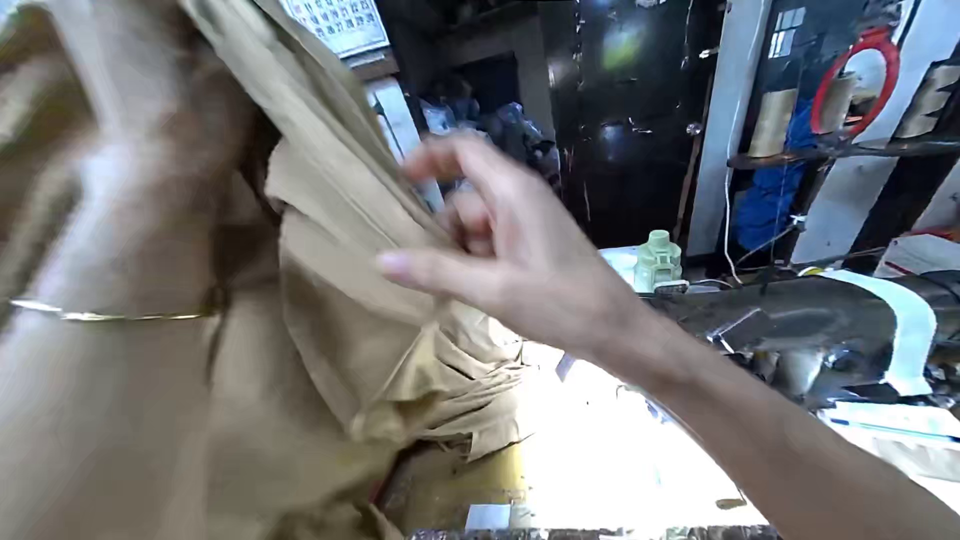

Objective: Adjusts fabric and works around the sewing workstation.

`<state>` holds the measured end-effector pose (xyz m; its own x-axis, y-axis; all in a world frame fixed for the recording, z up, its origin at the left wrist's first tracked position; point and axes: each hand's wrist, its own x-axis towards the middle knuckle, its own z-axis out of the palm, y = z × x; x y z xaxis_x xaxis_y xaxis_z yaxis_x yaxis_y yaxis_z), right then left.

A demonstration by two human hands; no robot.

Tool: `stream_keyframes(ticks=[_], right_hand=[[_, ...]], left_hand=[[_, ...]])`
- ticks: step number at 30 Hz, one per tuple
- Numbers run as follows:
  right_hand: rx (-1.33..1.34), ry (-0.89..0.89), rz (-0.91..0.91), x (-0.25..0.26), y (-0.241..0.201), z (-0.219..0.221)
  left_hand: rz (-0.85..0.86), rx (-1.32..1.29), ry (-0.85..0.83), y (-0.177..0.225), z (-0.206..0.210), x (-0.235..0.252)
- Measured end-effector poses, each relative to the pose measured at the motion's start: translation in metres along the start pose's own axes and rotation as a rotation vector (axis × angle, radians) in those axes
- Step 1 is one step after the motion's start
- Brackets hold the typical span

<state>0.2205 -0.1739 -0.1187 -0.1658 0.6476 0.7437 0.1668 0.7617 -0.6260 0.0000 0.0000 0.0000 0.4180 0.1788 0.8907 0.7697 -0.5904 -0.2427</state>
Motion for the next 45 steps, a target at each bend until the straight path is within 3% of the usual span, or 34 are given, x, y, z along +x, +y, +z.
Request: stream_keyframes(ticks=[1,3,5,7,9,11,14,16,18,20,23,26,29,31,33,36,38,40,42,45], right_hand=[[-0.001,-0.026,0.131,-0.026,0.014,-0.005],[0.01,-0.094,0.433,-0.087,0.04,-0.015],[0.071,-0.156,0.759,-0.155,0.063,-0.026],[0.164,-0.082,1.048,-0.22,0.078,-0.032],[0.223,0.059,1.183,-0.272,0.091,-0.034],[0.046,-0.002,1.183,-0.296,0.105,-0.033],[-0.414,-0.162,1.127,-0.296,0.12,-0.029],[-0.562,-0.178,1.125,-0.291,0.127,-0.025],[-0.689,-0.121,0.954,-0.313,0.155,-0.019],[-0.703,-0.214,1.008,-0.303,0.169,-0.018],[-0.78,-0.279,1.095,-0.279,0.174,-0.014],[-0.814,-0.409,1.378,-0.252,0.181,-0.016],[-0.876,-0.331,1.334,-0.257,0.197,-0.012],[-0.828,-0.426,1.4,-0.247,0.199,-0.013],[-0.815,-0.517,1.455,-0.237,0.197,-0.012],[-0.787,-0.384,1.466,-0.233,0.18,-0.014],[-0.769,-0.223,1.315,-0.253,0.176,-0.015],[-0.728,-0.067,1.127,-0.271,0.178,-0.016],[-0.701,-0.058,1.012,-0.272,0.177,-0.024],[-0.707,-0.121,0.856,-0.28,0.193,-0.039]], left_hand=[[-0.062,-0.107,-0.063,0.047,0.006,-0.004],[-0.161,-0.185,-0.506,0.136,0.008,-0.03],[0.177,-0.292,-0.673,0.145,0.063,-0.102],[0.355,-0.426,-0.997,0.149,0.114,-0.181],[0.291,-0.682,-1.362,0.165,0.146,-0.235],[0.118,-0.89,-1.476,0.182,0.167,-0.27],[-0.124,-0.88,-1.454,0.211,0.189,-0.296],[-0.226,-0.778,-1.424,0.237,0.206,-0.311],[-0.218,-0.719,-1.284,0.265,0.214,-0.323],[-0.21,-0.638,-1.076,0.289,0.21,-0.325],[-0.346,-0.527,-1.455,0.306,0.184,-0.268],[-0.287,-0.405,-1.389,0.306,0.231,-0.292],[-0.486,-0.416,-1.477,0.303,0.26,-0.295],[-0.547,-0.402,-1.562,0.3,0.267,-0.292],[-0.474,-0.383,-1.604,0.296,0.267,-0.292],[-0.375,-0.536,-1.456,0.296,0.245,-0.303],[-0.373,-0.792,-1.214,0.299,0.211,-0.323],[-0.286,-1.073,-1.093,0.306,0.175,-0.341],[-0.088,-1.053,-1.006,0.317,0.141,-0.352],[0.027,-0.928,-0.88,0.326,0.121,-0.37]])
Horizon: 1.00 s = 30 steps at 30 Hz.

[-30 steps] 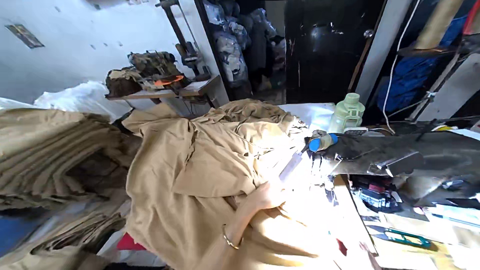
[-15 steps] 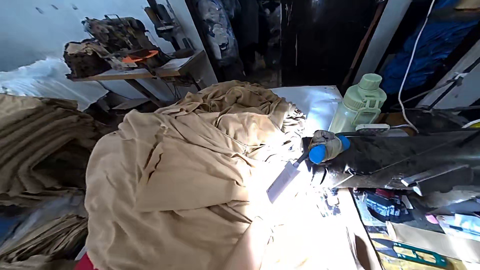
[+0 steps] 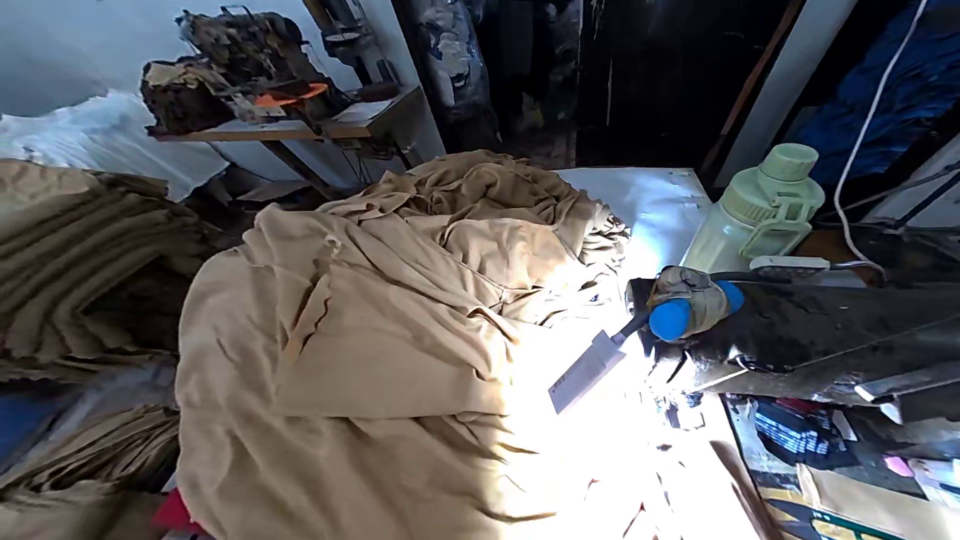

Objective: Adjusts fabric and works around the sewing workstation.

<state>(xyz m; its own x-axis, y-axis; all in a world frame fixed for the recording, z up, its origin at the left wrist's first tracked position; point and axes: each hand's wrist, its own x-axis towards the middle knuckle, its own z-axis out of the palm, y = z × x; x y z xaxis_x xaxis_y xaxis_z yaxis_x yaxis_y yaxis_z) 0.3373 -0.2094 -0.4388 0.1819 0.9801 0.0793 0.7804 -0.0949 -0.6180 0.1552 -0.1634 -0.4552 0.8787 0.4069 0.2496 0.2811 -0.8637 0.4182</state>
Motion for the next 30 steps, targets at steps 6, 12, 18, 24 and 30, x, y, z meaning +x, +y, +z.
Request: stream_keyframes(ticks=[6,12,18,24,30], right_hand=[[0.082,0.091,-0.175,0.009,0.013,0.003],[0.203,0.14,-0.065,0.009,0.023,0.019],[0.151,0.091,-0.055,0.011,0.026,0.022],[0.08,0.066,-0.009,0.011,0.02,0.019],[-0.198,-0.174,0.154,0.014,0.001,0.029]], left_hand=[[-0.348,-0.595,-0.152,0.006,-0.059,0.032],[-0.196,-0.232,-0.042,-0.068,-0.009,0.047],[-0.093,-0.393,0.018,-0.066,-0.015,0.043],[-0.138,-0.249,-0.103,-0.067,-0.008,0.034],[-0.14,-0.283,-0.185,-0.074,-0.007,0.038]])
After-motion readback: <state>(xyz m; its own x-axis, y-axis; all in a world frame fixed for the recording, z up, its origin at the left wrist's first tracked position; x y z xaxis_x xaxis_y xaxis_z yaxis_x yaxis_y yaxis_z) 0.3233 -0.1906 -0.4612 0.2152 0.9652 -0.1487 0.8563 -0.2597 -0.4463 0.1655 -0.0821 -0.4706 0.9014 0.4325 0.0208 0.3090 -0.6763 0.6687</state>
